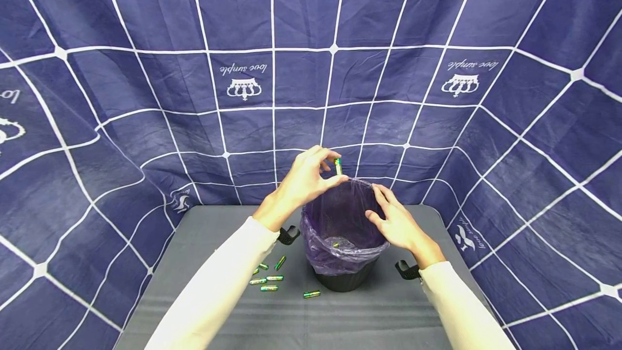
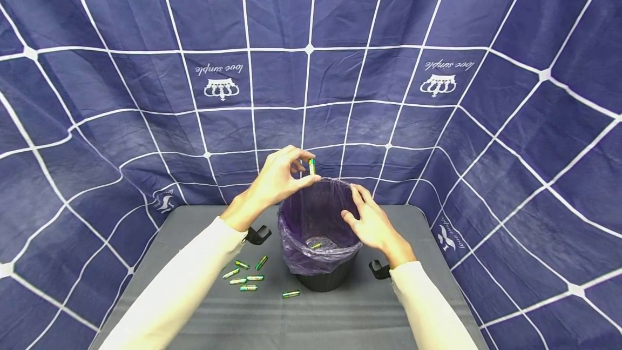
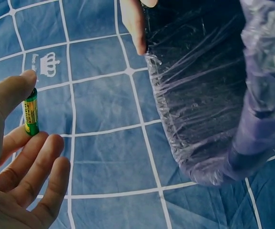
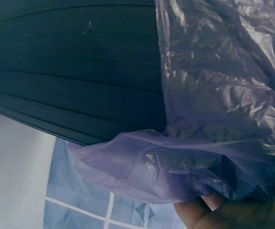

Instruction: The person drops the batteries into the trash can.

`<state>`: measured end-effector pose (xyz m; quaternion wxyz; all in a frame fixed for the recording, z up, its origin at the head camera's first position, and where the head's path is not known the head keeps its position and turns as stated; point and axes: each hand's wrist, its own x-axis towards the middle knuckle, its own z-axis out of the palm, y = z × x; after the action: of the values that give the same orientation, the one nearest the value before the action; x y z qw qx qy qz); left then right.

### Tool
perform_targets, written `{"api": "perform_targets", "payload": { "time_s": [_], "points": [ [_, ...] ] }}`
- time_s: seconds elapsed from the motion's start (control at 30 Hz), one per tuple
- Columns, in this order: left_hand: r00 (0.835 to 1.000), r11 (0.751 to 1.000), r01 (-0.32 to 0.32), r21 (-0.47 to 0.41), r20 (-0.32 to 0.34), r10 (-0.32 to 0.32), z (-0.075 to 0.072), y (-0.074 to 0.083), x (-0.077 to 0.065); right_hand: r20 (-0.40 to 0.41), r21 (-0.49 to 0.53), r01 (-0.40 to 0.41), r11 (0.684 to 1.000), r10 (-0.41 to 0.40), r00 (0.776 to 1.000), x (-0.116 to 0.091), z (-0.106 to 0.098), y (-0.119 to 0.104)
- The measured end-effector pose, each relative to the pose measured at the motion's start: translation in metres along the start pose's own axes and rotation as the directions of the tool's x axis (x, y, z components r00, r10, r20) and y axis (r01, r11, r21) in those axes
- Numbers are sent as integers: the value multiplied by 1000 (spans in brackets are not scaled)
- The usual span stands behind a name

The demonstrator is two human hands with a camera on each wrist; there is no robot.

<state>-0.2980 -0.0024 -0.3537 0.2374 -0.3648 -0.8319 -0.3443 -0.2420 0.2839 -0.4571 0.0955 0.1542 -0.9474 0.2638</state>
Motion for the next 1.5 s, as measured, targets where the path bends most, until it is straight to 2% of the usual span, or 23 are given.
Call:
{"api": "perform_targets", "payload": {
  "time_s": [0.4, 0.6, 0.73, 1.13, 1.33, 1.5],
  "points": [
    [995, 997, 69, 38, 63, -72, 1, -2, 0, 2, 19, 24, 1000, -24, 1000, 0, 15, -7],
    [974, 981, 167, 103, 138, -180, -2, -1, -7, -2, 17, 32, 999, -32, 999, 1, 17, -8],
    [963, 969, 203, 139, 151, -223, -6, -3, -14, 8, 17, 30, 999, -30, 1000, 2, 17, -9],
    [971, 970, 190, 152, 120, -209, -24, -17, -37, 15, 11, 10, 1000, -10, 1000, 8, 6, -5],
    [970, 966, 187, 175, 122, -210, -30, -28, -58, 18, 11, -4, 1000, 4, 1000, 8, 1, -1],
    [965, 962, 214, 172, 113, -235, -33, -37, -79, 16, 9, -6, 1000, 6, 1000, 5, -1, 2]
  ]
}}
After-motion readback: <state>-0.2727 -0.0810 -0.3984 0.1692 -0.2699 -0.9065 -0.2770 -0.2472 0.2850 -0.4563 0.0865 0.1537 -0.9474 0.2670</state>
